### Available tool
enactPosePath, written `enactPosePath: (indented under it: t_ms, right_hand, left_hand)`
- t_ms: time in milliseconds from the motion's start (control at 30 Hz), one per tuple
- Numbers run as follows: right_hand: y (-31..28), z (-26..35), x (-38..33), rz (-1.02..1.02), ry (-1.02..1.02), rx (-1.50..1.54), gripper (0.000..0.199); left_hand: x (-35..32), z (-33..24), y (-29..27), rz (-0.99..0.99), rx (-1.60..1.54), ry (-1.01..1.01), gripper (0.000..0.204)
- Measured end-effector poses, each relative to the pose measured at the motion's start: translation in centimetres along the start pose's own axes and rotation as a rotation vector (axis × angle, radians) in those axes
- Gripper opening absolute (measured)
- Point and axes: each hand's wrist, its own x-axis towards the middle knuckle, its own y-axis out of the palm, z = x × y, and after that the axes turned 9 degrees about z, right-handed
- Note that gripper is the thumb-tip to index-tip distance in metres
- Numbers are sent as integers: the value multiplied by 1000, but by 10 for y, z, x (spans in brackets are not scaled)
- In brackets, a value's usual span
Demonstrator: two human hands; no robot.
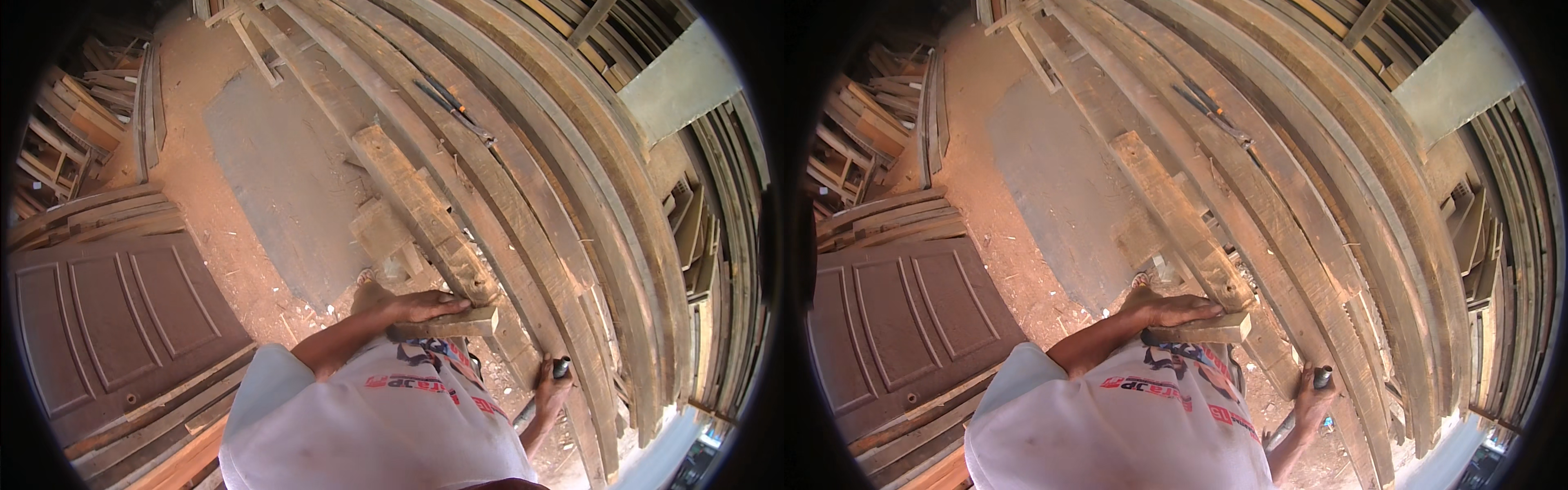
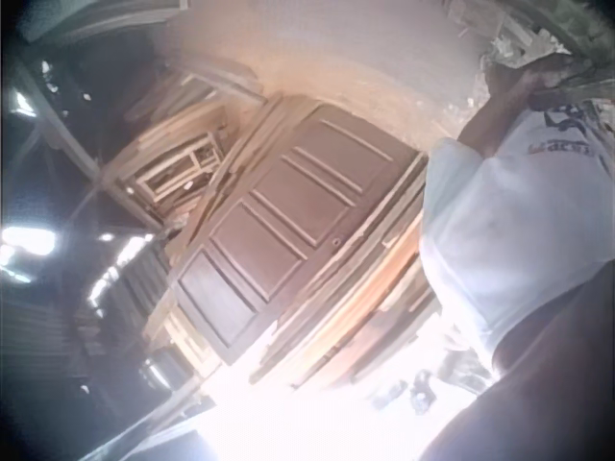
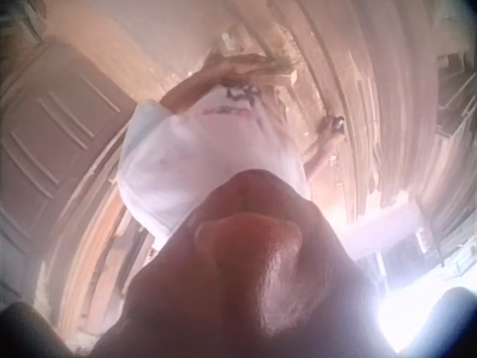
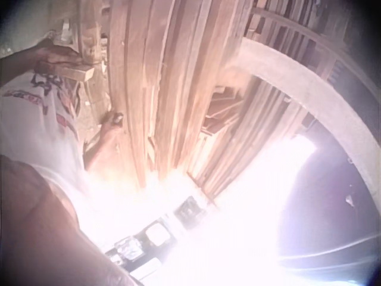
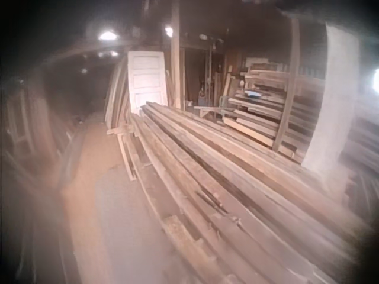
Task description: The person uses a hammer and a metal rod to break apart a wooden structure, repeatedly striking and prying to separate pieces. The person also uses pliers to remove nails from the wood.
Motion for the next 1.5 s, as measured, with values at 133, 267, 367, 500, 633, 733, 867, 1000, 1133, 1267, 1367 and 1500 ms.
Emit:
enactPosePath:
  t_ms: [133,267,367,500,633,733,867,1000,1133,1267,1367,1500]
  right_hand:
    - [2,-15,-1,81,25,326,38]
    - [7,-31,-4,80,35,536,35]
    - [8,-27,-5,104,19,505,38]
    - [16,14,-7,156,6,479,40]
    - [39,61,2,183,-49,431,43]
    - [70,101,2,260,-133,421,38]
    - [82,104,10,434,-180,452,34]
    - [79,105,13,488,-154,432,32]
    - [68,121,10,482,-159,298,33]
    - [40,134,7,435,-190,202,35]
    - [1,157,2,463,-147,254,34]
    - [-38,177,-3,479,-331,361,39]
  left_hand:
    - [2,11,-1,-14,-1,-29,93]
    - [0,7,-1,-42,56,-28,93]
    - [-2,9,2,-95,30,-16,91]
    - [-14,19,-6,-178,8,-20,88]
    - [-48,-14,-10,-428,38,-184,109]
    - [-56,9,-13,-537,-179,-167,114]
    - [-71,56,-3,-714,-362,-62,104]
    - [-97,55,22,-605,-495,73,85]
    - [-114,28,35,-561,-203,47,88]
    - [-127,15,42,-708,-21,26,83]
    - [-139,8,41,-743,143,19,77]
    - [-153,-27,33,-601,153,52,77]
